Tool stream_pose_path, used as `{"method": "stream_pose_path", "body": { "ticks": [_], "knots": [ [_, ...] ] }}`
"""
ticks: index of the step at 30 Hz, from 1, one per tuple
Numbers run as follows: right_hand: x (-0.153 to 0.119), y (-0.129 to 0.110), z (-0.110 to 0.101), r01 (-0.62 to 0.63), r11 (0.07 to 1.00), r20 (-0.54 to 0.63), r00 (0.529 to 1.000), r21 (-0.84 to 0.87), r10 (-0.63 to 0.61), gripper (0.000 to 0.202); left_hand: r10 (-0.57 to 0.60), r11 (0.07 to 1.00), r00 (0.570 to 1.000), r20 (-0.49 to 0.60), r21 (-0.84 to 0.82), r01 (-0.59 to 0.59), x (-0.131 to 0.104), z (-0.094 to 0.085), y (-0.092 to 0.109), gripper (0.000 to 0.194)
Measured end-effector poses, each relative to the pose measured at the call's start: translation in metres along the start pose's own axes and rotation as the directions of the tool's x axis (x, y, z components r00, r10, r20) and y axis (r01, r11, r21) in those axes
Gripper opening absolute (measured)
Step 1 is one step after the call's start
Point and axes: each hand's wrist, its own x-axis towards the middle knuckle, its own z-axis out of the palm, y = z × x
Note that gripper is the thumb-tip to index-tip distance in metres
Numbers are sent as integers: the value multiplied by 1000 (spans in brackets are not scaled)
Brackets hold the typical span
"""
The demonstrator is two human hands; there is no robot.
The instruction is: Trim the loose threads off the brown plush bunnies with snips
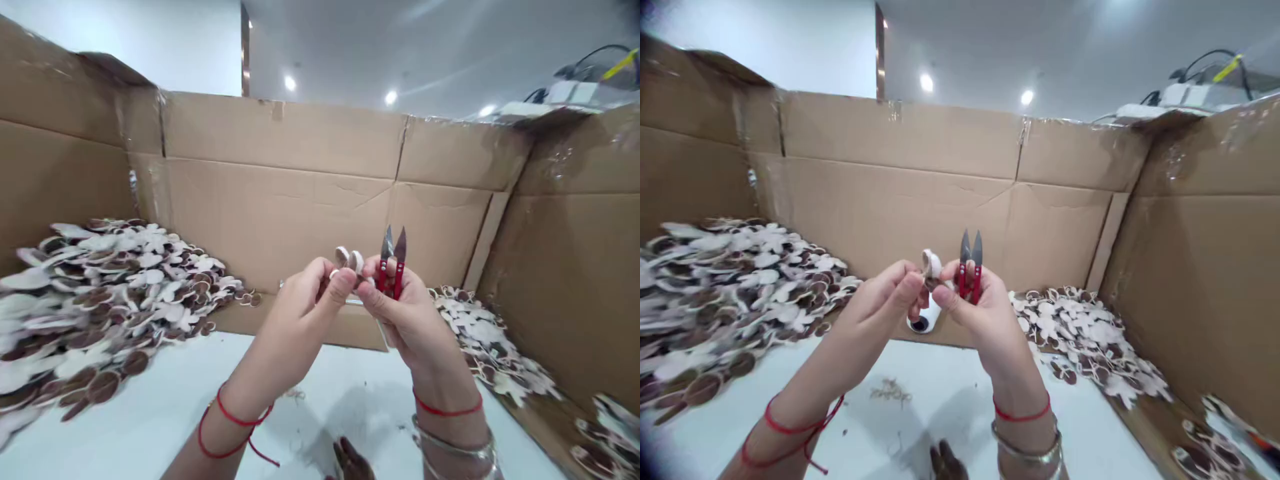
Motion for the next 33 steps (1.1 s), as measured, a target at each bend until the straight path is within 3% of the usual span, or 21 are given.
{"method": "stream_pose_path", "body": {
  "ticks": [6, 12, 16, 20, 24, 33],
  "knots": [
    [-5, -4, 0, -9, 999, 42, 999, -33, 11, 24, -6, 994, 999, -49, 110, 11, 2, 4, 0, 34],
    [-4, -5, 6, -49, 929, -106, 994, -366, 11, 41, 26, 977, 999, -23, 212, -21, 2, 8, -2, 28],
    [-5, -4, 6, -19, 904, -31, 999, -428, 6, 42, 53, 975, 999, -6, 216, -51, 1, 10, -1, 30],
    [-7, -5, 4, 27, 914, 59, 998, -404, -4, 36, 84, 988, 995, 57, 122, -91, 1, 4, 3, 31],
    [-10, -10, 2, -20, 952, 174, 982, -305, 76, 30, 86, 996, 985, 149, -21, -84, 0, -1, 2, 34],
    [-7, 5, 12, -78, 992, 147, 987, 101, 63, 29, -19, 931, 996, 85, -361, 49, 1, 7, 1, 30]
  ]
}}
